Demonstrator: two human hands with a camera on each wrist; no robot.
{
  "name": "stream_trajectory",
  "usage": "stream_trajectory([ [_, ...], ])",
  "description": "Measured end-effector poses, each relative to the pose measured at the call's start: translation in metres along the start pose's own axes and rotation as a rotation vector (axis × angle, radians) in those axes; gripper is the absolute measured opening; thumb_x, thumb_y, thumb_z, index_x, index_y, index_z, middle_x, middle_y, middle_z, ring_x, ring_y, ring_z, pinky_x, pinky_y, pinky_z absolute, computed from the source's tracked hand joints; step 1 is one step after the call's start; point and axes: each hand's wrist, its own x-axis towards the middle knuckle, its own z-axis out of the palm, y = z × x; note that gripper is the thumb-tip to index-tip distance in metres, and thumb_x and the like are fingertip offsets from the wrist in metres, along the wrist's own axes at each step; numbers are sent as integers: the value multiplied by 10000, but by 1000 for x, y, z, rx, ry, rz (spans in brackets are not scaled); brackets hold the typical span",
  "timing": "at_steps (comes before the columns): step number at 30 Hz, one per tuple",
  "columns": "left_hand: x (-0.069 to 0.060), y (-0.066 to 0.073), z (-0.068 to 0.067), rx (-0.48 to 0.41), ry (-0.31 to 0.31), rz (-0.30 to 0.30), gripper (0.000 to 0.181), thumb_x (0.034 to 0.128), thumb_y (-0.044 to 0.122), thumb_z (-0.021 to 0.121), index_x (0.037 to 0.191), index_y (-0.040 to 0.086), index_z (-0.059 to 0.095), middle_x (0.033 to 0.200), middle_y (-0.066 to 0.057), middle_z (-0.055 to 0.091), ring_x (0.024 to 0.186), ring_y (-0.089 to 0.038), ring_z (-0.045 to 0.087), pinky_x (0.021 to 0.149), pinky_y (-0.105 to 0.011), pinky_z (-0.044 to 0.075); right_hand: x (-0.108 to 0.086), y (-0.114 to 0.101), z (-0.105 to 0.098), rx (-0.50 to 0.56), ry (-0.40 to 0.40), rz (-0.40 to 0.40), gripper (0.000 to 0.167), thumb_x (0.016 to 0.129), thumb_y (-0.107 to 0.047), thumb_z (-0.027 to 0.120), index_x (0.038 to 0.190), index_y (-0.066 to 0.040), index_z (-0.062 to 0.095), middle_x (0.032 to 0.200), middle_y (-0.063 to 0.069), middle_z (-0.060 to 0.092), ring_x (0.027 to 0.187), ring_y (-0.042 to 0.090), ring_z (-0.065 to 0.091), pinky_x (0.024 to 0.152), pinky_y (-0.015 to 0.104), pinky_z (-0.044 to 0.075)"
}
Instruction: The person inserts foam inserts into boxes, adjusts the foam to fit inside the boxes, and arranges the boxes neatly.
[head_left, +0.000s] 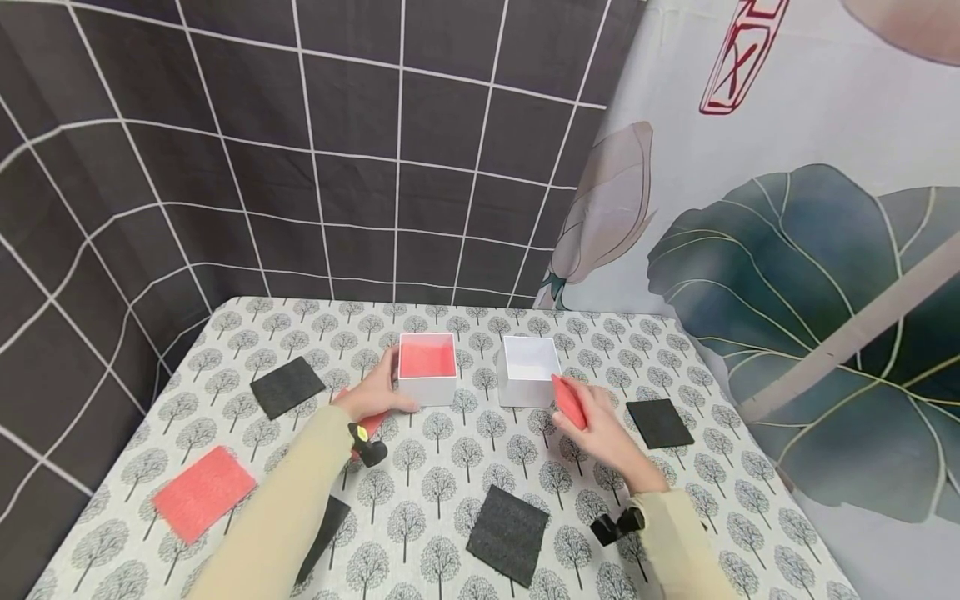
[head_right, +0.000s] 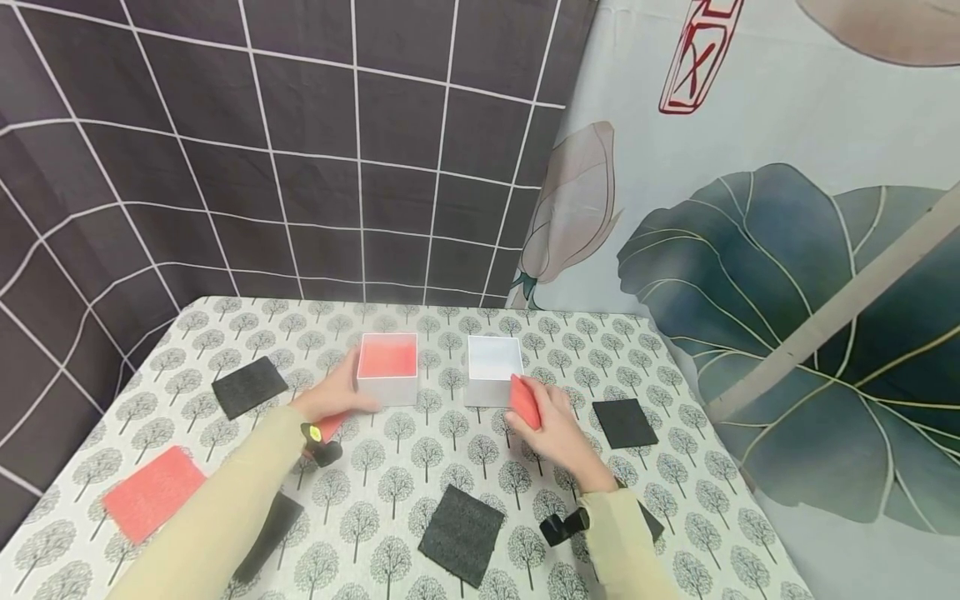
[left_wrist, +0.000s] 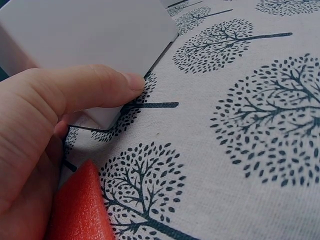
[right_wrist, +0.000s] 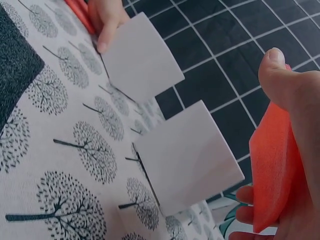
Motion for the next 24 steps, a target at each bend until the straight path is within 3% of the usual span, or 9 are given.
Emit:
stream_trajectory([
  [7,0,-1,0,17,1,-3,1169,572,74,853,1464,105,99,1369,-156,395,1151,-322,467,973,-472,391,8,-10,5,-13,21,-79,707,850,-371,638,1425,-92,337,1159,214,433,901,280,435,576,359,461],
  [16,0,1,0,-9,-6,-2,1168,577,61,851,1468,125,98,1345,-144,421,1149,-311,469,974,-455,392,16,-28,11,-13,-8,-102,730,837,-418,641,1430,-118,338,1124,166,453,868,243,432,551,301,432],
  [24,0,0,0,-8,6,-6,1181,559,59,859,1468,131,110,1354,-146,407,1163,-322,451,973,-479,389,23,-39,17,-14,-28,-109,744,837,-417,644,1428,-85,336,1175,176,441,853,229,477,588,338,474],
])
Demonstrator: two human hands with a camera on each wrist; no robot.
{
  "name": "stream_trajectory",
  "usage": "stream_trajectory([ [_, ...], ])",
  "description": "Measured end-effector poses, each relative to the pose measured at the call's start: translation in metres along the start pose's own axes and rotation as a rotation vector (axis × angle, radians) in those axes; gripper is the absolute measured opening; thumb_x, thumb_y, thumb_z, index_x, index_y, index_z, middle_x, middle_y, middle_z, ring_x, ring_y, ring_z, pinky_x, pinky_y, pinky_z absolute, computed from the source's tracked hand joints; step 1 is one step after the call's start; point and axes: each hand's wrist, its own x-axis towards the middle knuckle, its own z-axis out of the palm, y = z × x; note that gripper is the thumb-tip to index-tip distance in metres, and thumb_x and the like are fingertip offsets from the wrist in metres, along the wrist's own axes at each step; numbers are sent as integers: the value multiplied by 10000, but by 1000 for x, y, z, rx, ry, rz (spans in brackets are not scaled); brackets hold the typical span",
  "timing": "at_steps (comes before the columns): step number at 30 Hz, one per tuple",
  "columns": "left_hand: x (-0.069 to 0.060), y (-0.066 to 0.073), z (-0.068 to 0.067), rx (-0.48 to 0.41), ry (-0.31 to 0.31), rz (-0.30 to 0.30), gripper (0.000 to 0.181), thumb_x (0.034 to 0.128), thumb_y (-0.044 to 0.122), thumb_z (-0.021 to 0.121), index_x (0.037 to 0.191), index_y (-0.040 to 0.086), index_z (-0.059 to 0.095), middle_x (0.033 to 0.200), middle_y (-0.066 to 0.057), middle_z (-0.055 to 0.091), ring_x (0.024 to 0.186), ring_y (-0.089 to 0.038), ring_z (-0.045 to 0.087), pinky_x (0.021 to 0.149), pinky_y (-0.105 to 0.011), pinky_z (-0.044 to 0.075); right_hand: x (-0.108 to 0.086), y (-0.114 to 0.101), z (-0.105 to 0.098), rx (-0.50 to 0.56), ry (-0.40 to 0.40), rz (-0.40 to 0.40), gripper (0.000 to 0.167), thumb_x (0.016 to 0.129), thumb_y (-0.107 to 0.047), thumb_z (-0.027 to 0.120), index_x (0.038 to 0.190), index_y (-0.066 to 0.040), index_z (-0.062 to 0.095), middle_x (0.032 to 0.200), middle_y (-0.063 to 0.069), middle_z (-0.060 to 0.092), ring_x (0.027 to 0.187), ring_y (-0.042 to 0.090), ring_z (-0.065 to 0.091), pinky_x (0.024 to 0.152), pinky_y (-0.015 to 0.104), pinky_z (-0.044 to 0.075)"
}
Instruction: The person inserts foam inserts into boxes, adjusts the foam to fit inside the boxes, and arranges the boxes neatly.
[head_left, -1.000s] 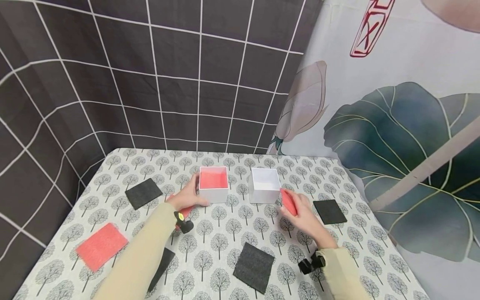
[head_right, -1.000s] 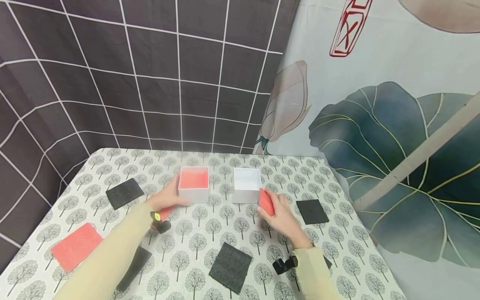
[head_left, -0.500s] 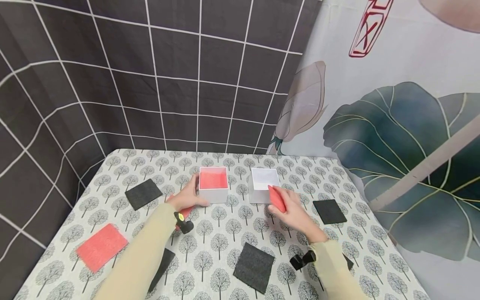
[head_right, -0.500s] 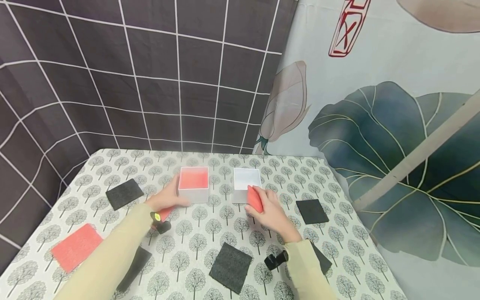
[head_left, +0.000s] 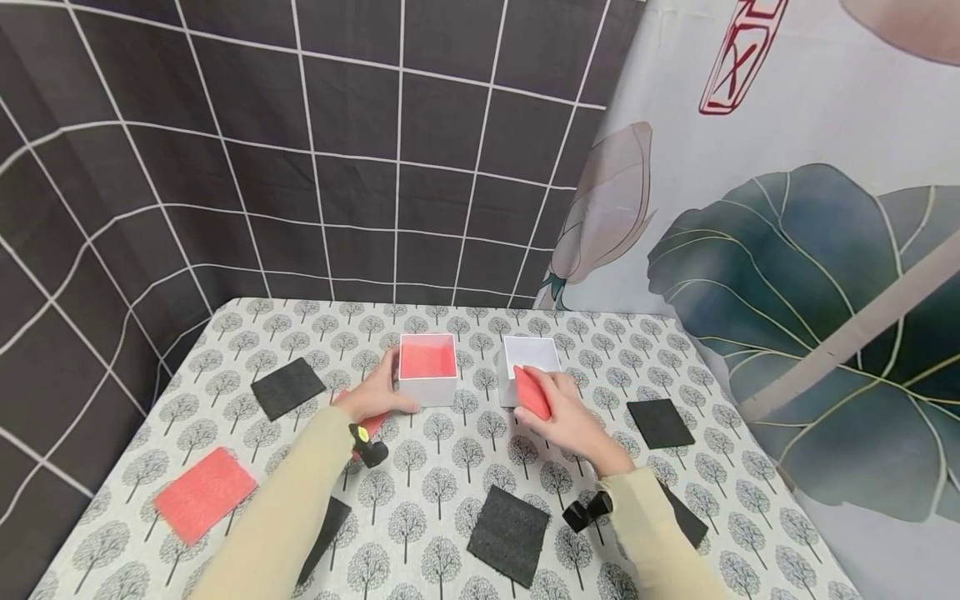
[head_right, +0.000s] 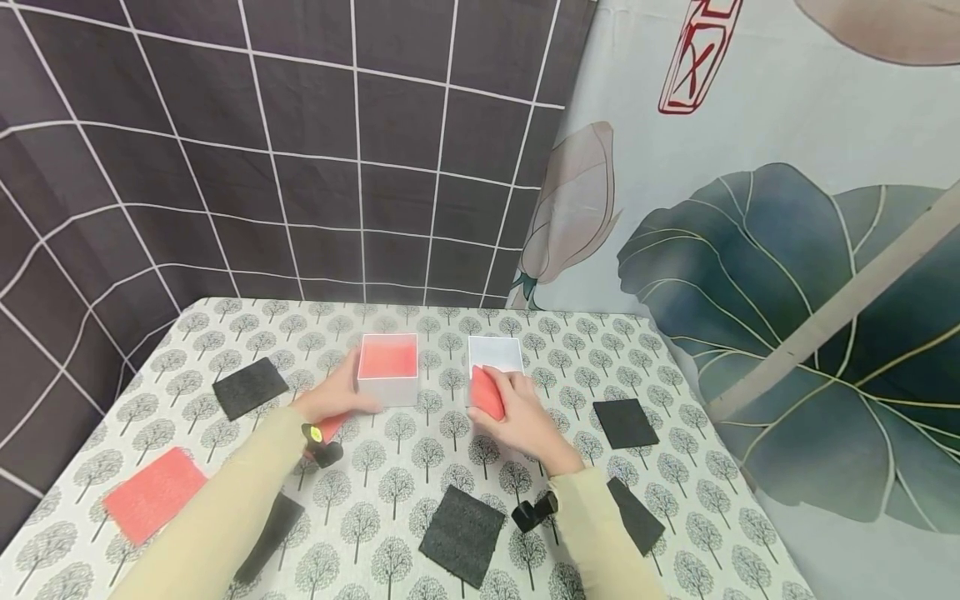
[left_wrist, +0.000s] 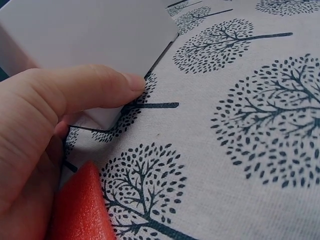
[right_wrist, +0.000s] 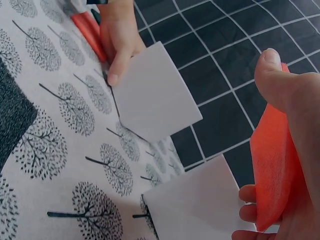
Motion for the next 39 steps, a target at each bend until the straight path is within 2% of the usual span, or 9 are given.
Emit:
stream_trajectory([
  [5,2,-3,-1,19,7,1,1185,538,71,868,1461,123,127,1337,-138,422,1151,-310,463,972,-467,392,6,-8,1,-17,-2,-26,747,832,-441,641,1425,-95,345,1184,170,454,919,246,452,629,382,480],
  [12,2,-3,-1,30,-6,-3,1184,546,85,865,1458,99,110,1312,-159,442,1127,-318,486,961,-463,403,15,-17,4,-39,-18,-62,774,822,-525,611,1434,-136,339,1172,165,452,875,222,462,593,321,460],
  [16,0,1,-1,28,3,-19,1182,531,81,870,1453,117,131,1312,-139,452,1140,-303,480,993,-460,372,19,-23,5,-69,-24,-64,793,794,-634,566,1446,-258,318,1180,122,449,875,201,446,576,304,443],
  [19,0,2,-1,14,-1,-19,1174,537,68,865,1452,125,132,1298,-138,465,1129,-303,487,995,-464,366,22,-27,7,-80,-32,-62,812,774,-684,543,1450,-308,296,1194,90,437,877,183,439,579,294,435],
  [27,2,-2,0,11,-9,-24,1190,545,74,859,1462,128,102,1270,-136,466,1072,-294,516,927,-433,436,34,-34,13,-93,-46,-105,783,810,-583,588,1449,-221,315,1211,121,443,916,188,450,618,319,458],
  [32,2,-1,0,38,-4,-24,1183,548,99,864,1461,125,111,1265,-129,469,1063,-283,520,918,-426,441,40,-39,15,-82,-43,-119,792,791,-623,582,1444,-256,323,1202,117,440,931,186,440,647,335,463],
  [36,-9,18,0,35,-18,-14,1129,589,44,835,1454,86,111,1239,-167,483,1043,-302,529,899,-436,453,43,-43,15,-94,-50,-132,814,779,-663,558,1443,-251,328,1216,111,434,968,185,424,688,343,464],
  [39,-12,24,1,13,-24,-17,1103,604,-5,815,1449,68,111,1250,-194,476,1057,-327,522,898,-443,454,45,-45,17,-111,-57,-141,817,785,-642,572,1445,-226,327,1210,101,431,983,181,412,707,341,464],
])
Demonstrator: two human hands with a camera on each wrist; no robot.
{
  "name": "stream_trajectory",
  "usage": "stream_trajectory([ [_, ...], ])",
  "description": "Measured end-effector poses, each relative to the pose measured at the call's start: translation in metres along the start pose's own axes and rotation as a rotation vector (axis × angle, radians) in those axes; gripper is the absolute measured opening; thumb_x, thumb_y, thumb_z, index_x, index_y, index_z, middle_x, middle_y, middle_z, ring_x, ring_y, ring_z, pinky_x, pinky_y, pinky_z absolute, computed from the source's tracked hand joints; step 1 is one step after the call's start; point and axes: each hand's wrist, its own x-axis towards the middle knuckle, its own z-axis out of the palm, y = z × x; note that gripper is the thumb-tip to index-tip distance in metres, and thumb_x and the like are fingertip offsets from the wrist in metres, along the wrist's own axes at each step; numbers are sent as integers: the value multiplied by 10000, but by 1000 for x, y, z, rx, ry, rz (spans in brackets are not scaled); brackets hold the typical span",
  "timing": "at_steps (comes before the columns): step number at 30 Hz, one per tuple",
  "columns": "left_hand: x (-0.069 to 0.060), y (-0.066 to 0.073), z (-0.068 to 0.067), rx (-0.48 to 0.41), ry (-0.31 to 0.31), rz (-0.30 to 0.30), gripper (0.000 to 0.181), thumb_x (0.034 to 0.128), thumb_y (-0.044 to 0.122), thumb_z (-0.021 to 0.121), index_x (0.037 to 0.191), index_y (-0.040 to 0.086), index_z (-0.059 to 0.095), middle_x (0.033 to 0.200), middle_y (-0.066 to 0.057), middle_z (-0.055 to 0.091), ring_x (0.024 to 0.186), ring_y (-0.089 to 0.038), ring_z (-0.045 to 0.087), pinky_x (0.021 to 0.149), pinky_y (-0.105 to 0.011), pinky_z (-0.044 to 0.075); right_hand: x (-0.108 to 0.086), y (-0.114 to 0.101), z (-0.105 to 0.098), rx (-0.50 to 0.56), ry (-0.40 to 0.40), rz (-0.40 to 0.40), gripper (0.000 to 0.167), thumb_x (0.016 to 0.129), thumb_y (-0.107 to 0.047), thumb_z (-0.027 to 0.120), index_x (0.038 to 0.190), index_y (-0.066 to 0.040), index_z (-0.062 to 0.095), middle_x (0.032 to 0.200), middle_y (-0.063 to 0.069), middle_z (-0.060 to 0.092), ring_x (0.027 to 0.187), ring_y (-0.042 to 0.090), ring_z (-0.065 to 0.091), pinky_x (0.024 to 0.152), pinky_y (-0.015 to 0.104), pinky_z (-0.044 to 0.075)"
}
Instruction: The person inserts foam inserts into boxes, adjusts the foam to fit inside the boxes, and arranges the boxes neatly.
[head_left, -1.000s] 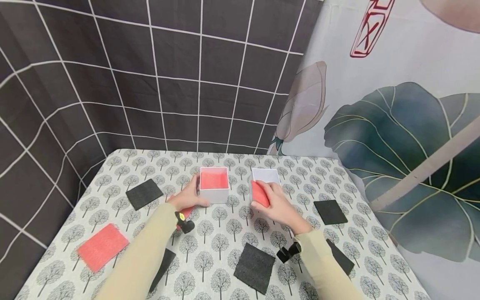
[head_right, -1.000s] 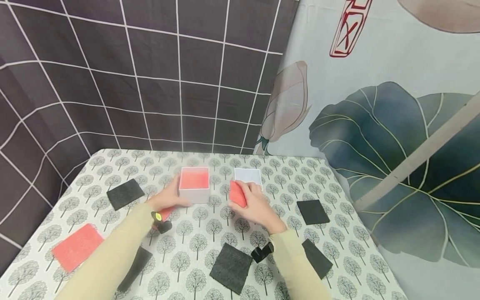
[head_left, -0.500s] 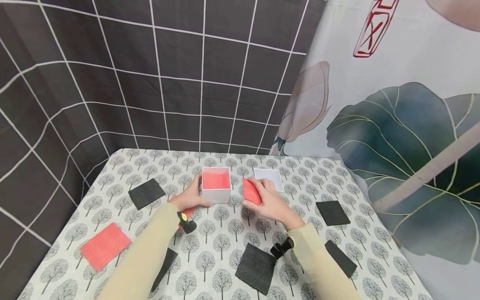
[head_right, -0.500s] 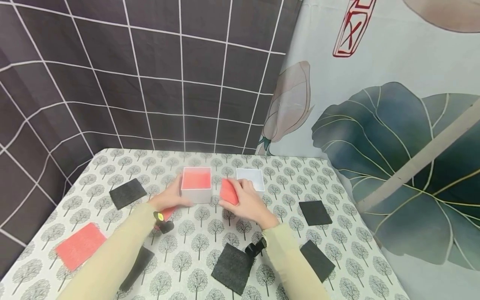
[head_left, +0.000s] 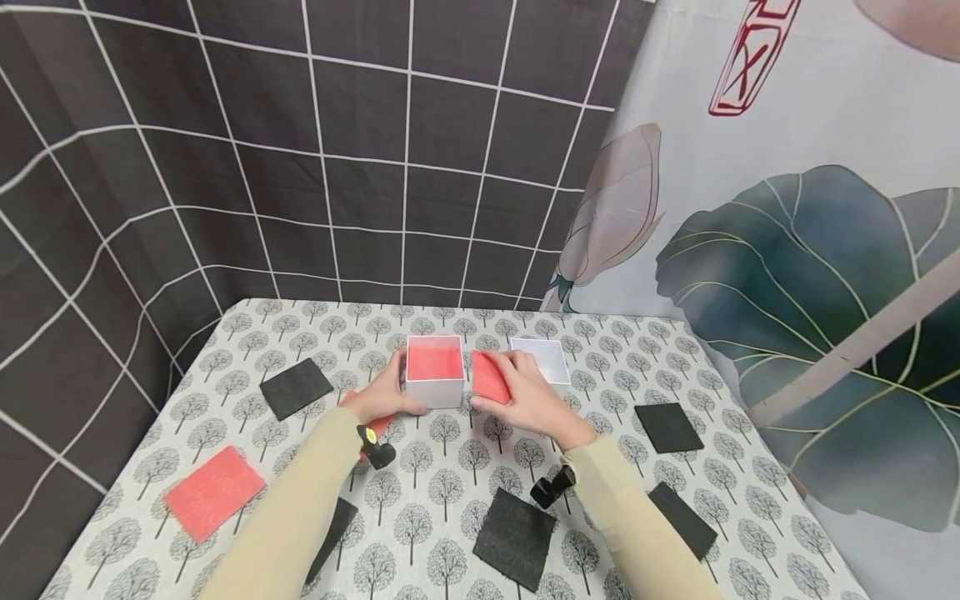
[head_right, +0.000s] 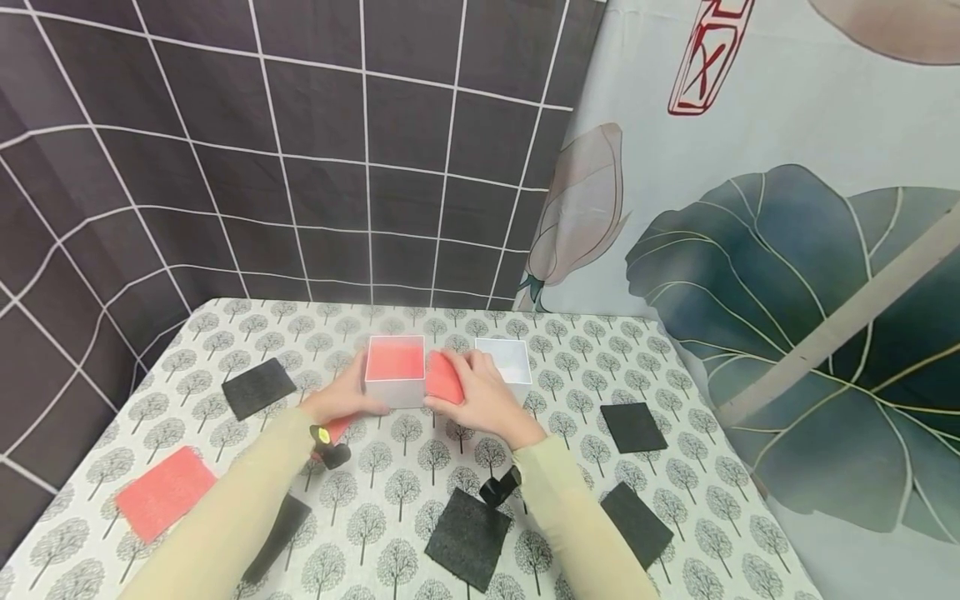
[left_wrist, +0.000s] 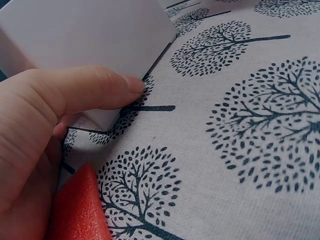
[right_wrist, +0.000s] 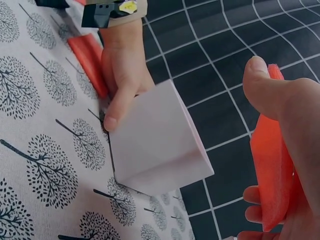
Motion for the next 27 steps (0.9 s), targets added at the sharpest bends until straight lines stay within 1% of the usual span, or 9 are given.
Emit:
stream_trajectory([
  [3,8,-14,0,-35,7,2,1124,587,-13,825,1450,101,115,1279,-180,463,1091,-325,509,912,-437,448,4,-2,1,0,1,-11,820,783,-598,613,1442,-198,333,1183,96,437,985,184,408,722,349,467],
  [5,12,-21,1,-26,16,5,1140,575,6,836,1452,119,116,1291,-164,457,1104,-316,502,920,-433,443,6,-4,2,4,6,-22,826,776,-569,643,1438,-179,341,1175,99,444,992,191,408,734,362,468],
  [7,14,-23,1,-19,21,4,1146,569,17,842,1452,136,122,1301,-144,451,1113,-300,495,922,-421,443,9,-5,3,-10,14,-45,834,765,-558,662,1432,-165,351,1171,101,453,1000,198,408,747,368,464],
  [10,13,-22,2,-22,19,14,1145,569,13,838,1453,124,119,1305,-152,447,1109,-304,496,911,-418,451,14,-6,7,-54,19,-80,848,752,-580,661,1427,-166,357,1160,81,455,994,184,405,754,349,452],
  [14,7,-12,2,-54,4,38,1118,574,-35,814,1443,73,120,1293,-192,452,1095,-330,507,906,-431,457,19,-8,10,-75,30,-114,845,740,-559,686,1414,-157,376,1142,78,452,975,179,412,755,346,452],
  [18,2,0,1,-33,-9,43,1097,579,-57,800,1437,41,124,1314,-192,437,1133,-323,486,961,-437,411,25,-10,13,-69,33,-122,848,734,-523,714,1412,-135,382,1171,103,452,994,197,418,773,364,454],
  [20,1,2,1,-23,-9,33,1104,580,-60,800,1442,44,117,1333,-182,425,1159,-316,469,990,-440,379,28,-11,14,-79,27,-128,854,735,-524,713,1414,-130,378,1175,105,451,1011,202,412,791,364,448],
  [24,2,0,1,-21,1,35,1121,578,-38,808,1448,47,107,1332,-195,425,1164,-337,461,998,-471,364,35,-12,16,-105,26,-152,877,724,-538,715,1415,-117,376,1132,106,454,1000,212,406,787,357,443],
  [27,6,-10,1,-7,17,38,1148,564,-13,828,1454,74,108,1334,-194,425,1168,-347,456,1006,-491,347,42,-12,18,-144,31,-195,895,712,-562,714,1410,-110,382,1132,118,466,1021,226,408,812,371,437],
])
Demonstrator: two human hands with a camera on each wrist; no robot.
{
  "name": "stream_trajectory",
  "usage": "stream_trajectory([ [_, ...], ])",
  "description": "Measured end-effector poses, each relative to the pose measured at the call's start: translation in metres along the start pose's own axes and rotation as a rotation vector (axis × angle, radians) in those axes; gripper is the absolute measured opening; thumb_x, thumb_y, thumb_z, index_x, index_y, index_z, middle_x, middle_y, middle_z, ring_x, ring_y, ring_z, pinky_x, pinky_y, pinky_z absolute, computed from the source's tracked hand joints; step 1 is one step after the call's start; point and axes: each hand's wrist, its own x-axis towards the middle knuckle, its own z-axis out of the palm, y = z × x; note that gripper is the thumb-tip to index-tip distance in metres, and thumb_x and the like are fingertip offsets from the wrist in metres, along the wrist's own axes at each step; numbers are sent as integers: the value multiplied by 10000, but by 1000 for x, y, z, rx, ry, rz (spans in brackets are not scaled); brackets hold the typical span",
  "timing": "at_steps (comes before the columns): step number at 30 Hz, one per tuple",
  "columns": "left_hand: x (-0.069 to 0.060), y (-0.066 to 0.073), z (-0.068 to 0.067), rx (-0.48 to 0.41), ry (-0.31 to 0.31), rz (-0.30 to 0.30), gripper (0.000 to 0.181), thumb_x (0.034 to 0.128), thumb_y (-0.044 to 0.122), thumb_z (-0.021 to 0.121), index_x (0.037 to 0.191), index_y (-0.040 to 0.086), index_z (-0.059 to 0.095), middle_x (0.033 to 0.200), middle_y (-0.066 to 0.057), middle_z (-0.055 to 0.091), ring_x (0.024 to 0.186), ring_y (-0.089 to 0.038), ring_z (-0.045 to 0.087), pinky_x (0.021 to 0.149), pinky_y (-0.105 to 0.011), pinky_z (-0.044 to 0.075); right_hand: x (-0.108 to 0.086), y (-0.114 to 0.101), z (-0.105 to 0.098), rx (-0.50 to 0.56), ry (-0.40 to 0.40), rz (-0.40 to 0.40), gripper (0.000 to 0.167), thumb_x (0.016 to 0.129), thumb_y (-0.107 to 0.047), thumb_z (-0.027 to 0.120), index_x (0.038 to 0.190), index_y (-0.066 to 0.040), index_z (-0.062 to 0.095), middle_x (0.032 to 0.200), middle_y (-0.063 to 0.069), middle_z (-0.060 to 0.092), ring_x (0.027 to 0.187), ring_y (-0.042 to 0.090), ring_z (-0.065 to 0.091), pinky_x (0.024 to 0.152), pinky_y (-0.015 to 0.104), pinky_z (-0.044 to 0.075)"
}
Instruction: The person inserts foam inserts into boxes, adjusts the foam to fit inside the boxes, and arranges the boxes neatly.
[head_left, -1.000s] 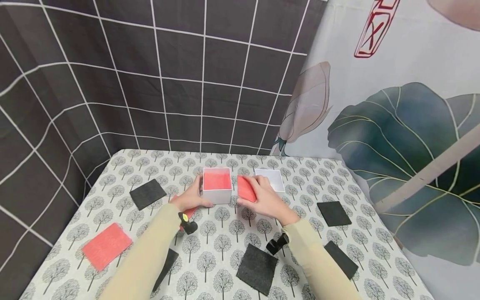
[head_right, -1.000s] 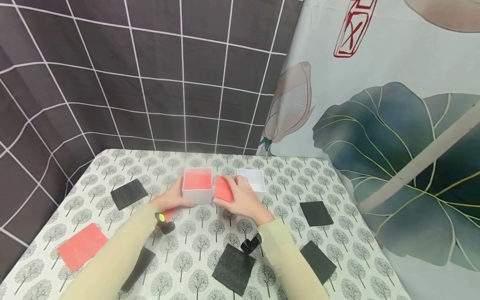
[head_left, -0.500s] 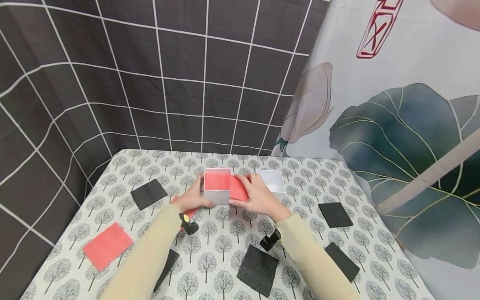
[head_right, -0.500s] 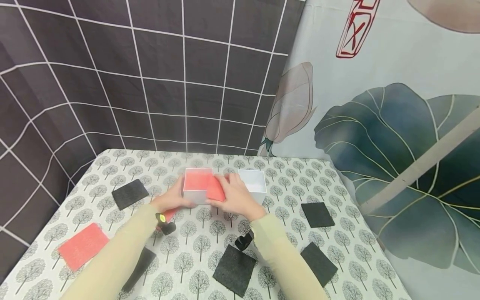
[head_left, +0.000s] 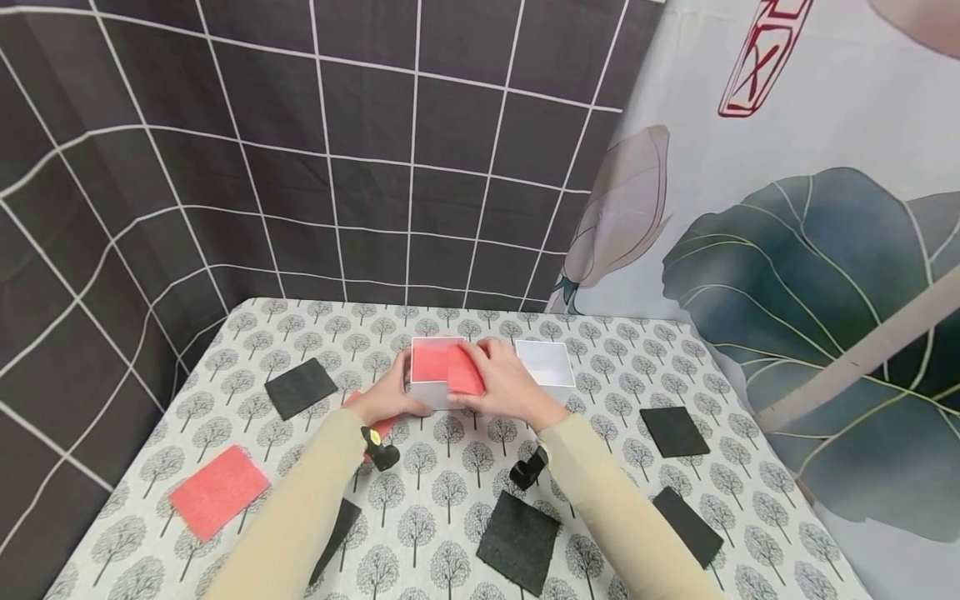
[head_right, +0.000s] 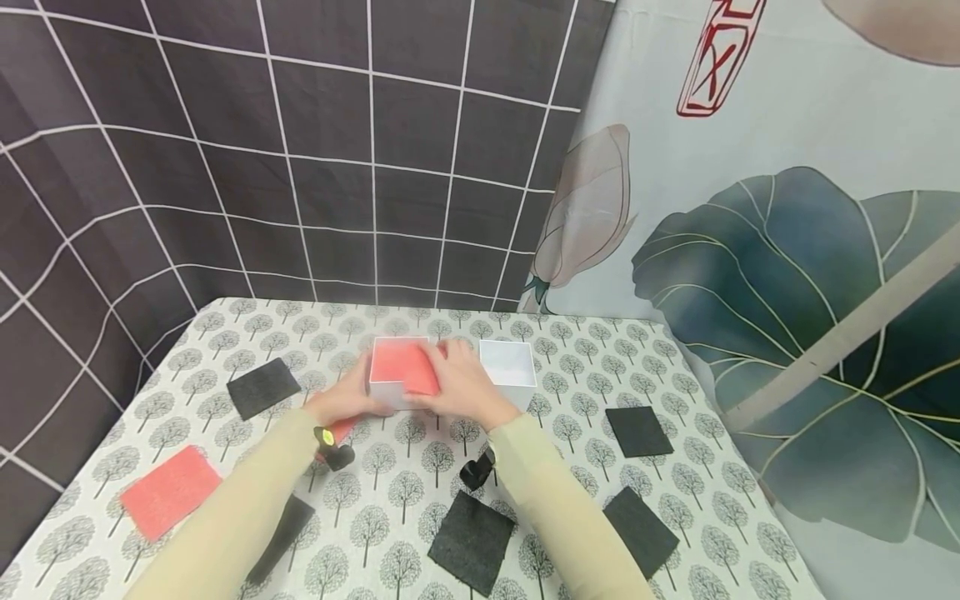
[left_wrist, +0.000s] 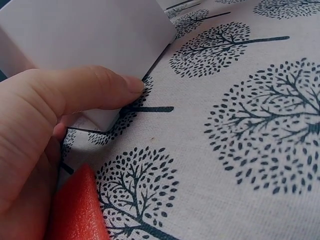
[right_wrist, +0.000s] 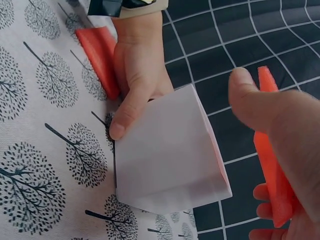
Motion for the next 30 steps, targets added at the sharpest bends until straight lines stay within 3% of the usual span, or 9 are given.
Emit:
stream_trajectory([
  [4,7,-14,0,20,22,-19,1194,541,39,861,1460,114,104,1350,-165,416,1182,-325,444,1015,-484,335,9,1,2,-35,-1,-54,915,691,-598,709,1400,-114,393,1191,141,471,1075,251,410,863,412,420],
  [7,9,-17,0,21,29,-27,1209,526,77,874,1459,115,105,1375,-145,388,1201,-307,429,1013,-477,343,15,1,3,-39,-29,-60,943,681,-629,693,1412,-125,375,1234,144,456,1093,255,416,859,422,433],
  [12,9,-17,0,23,37,-35,1202,508,95,883,1449,144,138,1378,-109,382,1197,-287,429,1011,-474,344,25,0,6,-39,-72,-58,1011,649,-670,685,1440,-151,329,1266,135,434,1103,238,421,835,405,460],
  [19,7,-16,2,42,30,-18,1177,531,97,882,1447,162,146,1379,-97,384,1215,-276,414,1048,-476,288,36,0,11,-43,-56,-113,1020,620,-656,720,1429,-160,346,1226,110,444,1049,207,436,804,360,453],
  [30,8,-18,2,63,36,-6,1202,522,114,886,1456,123,129,1452,-143,303,1283,-308,354,1061,-474,278,48,-2,18,-48,-112,-118,1032,632,-692,679,1433,-136,339,1280,95,429,1118,194,409,903,359,411],
])
